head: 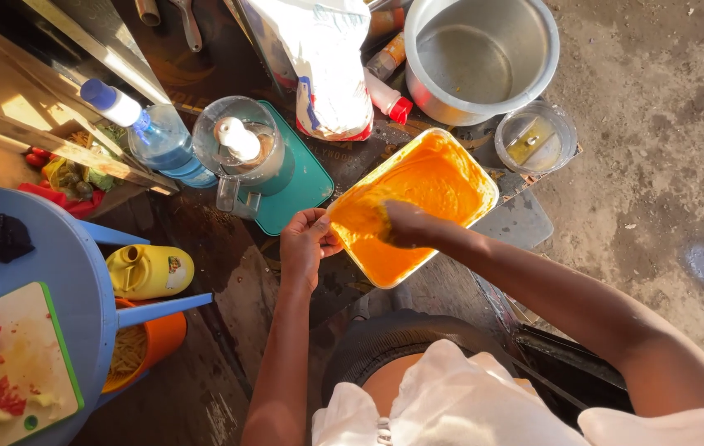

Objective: Mixing a thick yellow batter or dough in a container by hand and adding liquid from a pot to adjust the texture.

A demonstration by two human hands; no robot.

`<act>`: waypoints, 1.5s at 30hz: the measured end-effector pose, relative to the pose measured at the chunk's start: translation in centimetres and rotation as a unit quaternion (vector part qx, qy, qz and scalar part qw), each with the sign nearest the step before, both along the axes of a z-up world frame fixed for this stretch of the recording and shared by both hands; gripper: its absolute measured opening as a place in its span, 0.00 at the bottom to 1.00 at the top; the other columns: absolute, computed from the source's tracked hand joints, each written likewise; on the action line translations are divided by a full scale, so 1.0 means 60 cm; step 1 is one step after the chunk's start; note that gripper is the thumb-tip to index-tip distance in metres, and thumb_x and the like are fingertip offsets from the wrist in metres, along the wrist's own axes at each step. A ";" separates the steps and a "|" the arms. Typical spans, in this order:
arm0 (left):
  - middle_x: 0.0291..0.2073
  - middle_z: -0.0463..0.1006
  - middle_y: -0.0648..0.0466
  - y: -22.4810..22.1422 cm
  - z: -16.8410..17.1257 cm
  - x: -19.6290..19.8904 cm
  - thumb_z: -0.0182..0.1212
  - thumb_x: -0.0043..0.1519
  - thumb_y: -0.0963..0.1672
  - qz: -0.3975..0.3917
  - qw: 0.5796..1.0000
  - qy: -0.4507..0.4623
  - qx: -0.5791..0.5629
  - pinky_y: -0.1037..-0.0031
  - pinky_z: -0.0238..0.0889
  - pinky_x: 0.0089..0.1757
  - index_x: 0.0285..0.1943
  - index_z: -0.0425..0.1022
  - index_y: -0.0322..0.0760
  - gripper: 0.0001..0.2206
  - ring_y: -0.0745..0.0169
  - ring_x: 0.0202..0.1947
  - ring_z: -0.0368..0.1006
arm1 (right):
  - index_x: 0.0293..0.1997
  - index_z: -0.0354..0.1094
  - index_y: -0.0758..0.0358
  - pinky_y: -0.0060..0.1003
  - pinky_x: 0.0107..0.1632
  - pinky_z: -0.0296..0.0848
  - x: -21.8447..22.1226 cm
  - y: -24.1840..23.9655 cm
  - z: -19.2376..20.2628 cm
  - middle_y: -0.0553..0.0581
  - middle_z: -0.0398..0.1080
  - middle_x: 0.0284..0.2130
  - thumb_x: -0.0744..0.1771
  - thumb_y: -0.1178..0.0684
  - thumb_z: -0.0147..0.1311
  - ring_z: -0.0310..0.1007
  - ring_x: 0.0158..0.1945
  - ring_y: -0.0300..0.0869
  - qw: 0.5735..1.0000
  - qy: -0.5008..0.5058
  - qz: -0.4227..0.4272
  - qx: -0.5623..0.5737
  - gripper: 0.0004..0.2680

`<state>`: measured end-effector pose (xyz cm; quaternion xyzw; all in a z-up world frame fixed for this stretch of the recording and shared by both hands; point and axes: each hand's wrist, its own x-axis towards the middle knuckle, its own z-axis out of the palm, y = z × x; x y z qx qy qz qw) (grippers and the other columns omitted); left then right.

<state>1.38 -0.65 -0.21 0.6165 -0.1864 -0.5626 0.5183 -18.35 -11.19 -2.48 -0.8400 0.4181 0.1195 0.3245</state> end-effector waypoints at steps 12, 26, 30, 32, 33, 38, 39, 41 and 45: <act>0.29 0.73 0.45 -0.001 0.015 -0.007 0.59 0.67 0.41 0.013 1.000 -0.012 -0.020 0.49 0.79 0.38 0.52 0.75 0.27 0.09 0.56 0.27 0.79 | 0.21 0.67 0.61 0.43 0.31 0.68 -0.030 -0.060 -0.048 0.59 0.70 0.19 0.62 0.56 0.60 0.75 0.27 0.52 0.959 -0.168 -0.224 -0.049 0.07; 0.28 0.74 0.43 0.002 -0.004 0.001 0.60 0.67 0.41 0.021 1.000 0.014 -0.013 0.50 0.79 0.38 0.52 0.75 0.28 0.09 0.52 0.27 0.80 | 0.28 0.68 0.56 0.45 0.37 0.69 -0.018 -0.041 -0.034 0.55 0.70 0.23 0.64 0.55 0.53 0.75 0.30 0.54 0.989 0.009 0.085 -0.122 0.03; 0.26 0.74 0.44 -0.003 -0.015 -0.001 0.62 0.66 0.41 0.028 0.999 0.034 -0.018 0.49 0.79 0.38 0.51 0.76 0.26 0.09 0.53 0.26 0.81 | 0.31 0.69 0.54 0.45 0.38 0.70 0.042 -0.010 -0.026 0.53 0.71 0.25 0.65 0.55 0.51 0.75 0.31 0.55 0.969 0.067 0.187 -0.149 0.03; 0.26 0.74 0.44 -0.004 -0.015 -0.001 0.62 0.66 0.41 0.027 0.999 0.035 -0.018 0.49 0.79 0.38 0.50 0.76 0.26 0.09 0.54 0.27 0.81 | 0.31 0.69 0.53 0.45 0.39 0.70 0.062 0.004 -0.023 0.53 0.71 0.25 0.65 0.55 0.50 0.75 0.31 0.55 0.959 0.086 0.219 -0.155 0.03; 0.26 0.75 0.43 -0.004 -0.016 0.000 0.62 0.66 0.41 0.028 0.999 0.034 -0.019 0.49 0.79 0.38 0.50 0.76 0.26 0.09 0.54 0.27 0.80 | 0.32 0.69 0.53 0.45 0.40 0.70 0.072 0.011 -0.022 0.52 0.71 0.26 0.65 0.55 0.50 0.75 0.31 0.55 0.949 0.105 0.251 -0.162 0.03; 0.27 0.75 0.41 -0.002 -0.009 -0.002 0.62 0.66 0.41 0.026 0.999 0.017 -0.025 0.48 0.79 0.38 0.50 0.76 0.26 0.09 0.51 0.27 0.80 | 0.41 0.67 0.53 0.44 0.43 0.74 0.006 0.003 -0.055 0.55 0.73 0.28 0.69 0.54 0.41 0.79 0.36 0.51 0.986 -0.002 0.167 -0.022 0.06; 0.27 0.76 0.39 -0.003 -0.019 -0.001 0.63 0.66 0.41 0.029 0.999 0.010 -0.036 0.48 0.79 0.37 0.50 0.77 0.25 0.10 0.50 0.27 0.80 | 0.45 0.68 0.58 0.39 0.46 0.73 -0.008 0.007 -0.035 0.58 0.73 0.32 0.70 0.57 0.39 0.78 0.39 0.51 0.986 0.025 0.167 0.006 0.08; 0.28 0.76 0.39 -0.003 -0.006 -0.005 0.63 0.65 0.41 0.027 0.999 0.014 -0.036 0.49 0.79 0.37 0.49 0.77 0.26 0.10 0.50 0.27 0.80 | 0.53 0.66 0.61 0.44 0.53 0.72 -0.032 -0.004 -0.019 0.61 0.72 0.41 0.64 0.63 0.49 0.75 0.49 0.55 0.962 -0.063 0.265 -0.029 0.13; 0.31 0.75 0.41 -0.001 -0.013 0.001 0.64 0.64 0.42 0.029 0.999 0.016 -0.032 0.51 0.79 0.37 0.51 0.77 0.28 0.10 0.50 0.27 0.80 | 0.41 0.75 0.52 0.53 0.49 0.74 -0.025 -0.021 0.171 0.60 0.77 0.37 0.66 0.49 0.51 0.78 0.44 0.56 0.975 0.081 0.208 -0.011 0.06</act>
